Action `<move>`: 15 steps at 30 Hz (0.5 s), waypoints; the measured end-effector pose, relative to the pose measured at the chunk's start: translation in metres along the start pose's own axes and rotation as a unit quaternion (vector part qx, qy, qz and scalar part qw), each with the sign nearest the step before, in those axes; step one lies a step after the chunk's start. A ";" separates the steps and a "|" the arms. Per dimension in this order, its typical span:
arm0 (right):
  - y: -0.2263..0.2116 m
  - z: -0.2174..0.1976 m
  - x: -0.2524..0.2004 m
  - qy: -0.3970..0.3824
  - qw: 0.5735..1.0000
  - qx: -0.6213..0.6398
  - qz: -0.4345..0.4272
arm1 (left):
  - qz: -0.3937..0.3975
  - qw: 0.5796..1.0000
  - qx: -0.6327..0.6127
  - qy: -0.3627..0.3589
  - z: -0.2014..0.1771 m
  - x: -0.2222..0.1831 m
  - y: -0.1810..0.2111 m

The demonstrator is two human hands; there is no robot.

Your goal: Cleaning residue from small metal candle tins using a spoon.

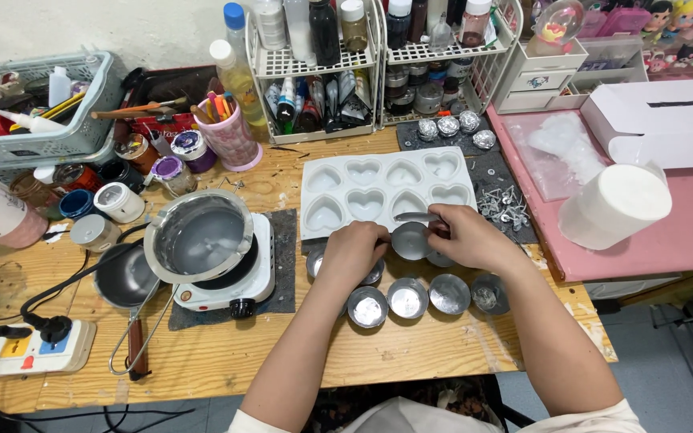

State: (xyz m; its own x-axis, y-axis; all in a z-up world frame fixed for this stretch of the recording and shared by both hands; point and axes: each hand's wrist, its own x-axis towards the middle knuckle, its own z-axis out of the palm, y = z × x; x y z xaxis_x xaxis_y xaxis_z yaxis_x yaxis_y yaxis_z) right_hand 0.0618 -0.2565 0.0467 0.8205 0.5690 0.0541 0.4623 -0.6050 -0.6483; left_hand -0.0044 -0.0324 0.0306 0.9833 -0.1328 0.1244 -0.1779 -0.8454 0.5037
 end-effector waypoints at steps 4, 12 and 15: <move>0.005 -0.003 0.002 -0.019 0.999 0.035 -0.002 | -0.014 1.000 0.001 -0.009 0.001 0.000 0.001; 0.026 -0.014 0.002 -0.074 0.993 0.095 -0.014 | -0.010 0.999 0.031 0.032 0.018 0.004 -0.012; 0.041 -0.028 -0.006 -0.069 0.989 0.120 -0.055 | -0.038 0.998 0.057 0.005 0.027 0.007 -0.025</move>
State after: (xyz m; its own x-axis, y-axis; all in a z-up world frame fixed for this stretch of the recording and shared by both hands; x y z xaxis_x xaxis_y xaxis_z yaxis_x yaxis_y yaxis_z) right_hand 0.0851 -0.3008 0.0409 0.7088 0.7043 0.0404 0.4385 -0.3950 -0.8072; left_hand 0.0085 -0.0261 -0.0042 0.9934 -0.0608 0.0977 -0.0959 -0.9064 0.4114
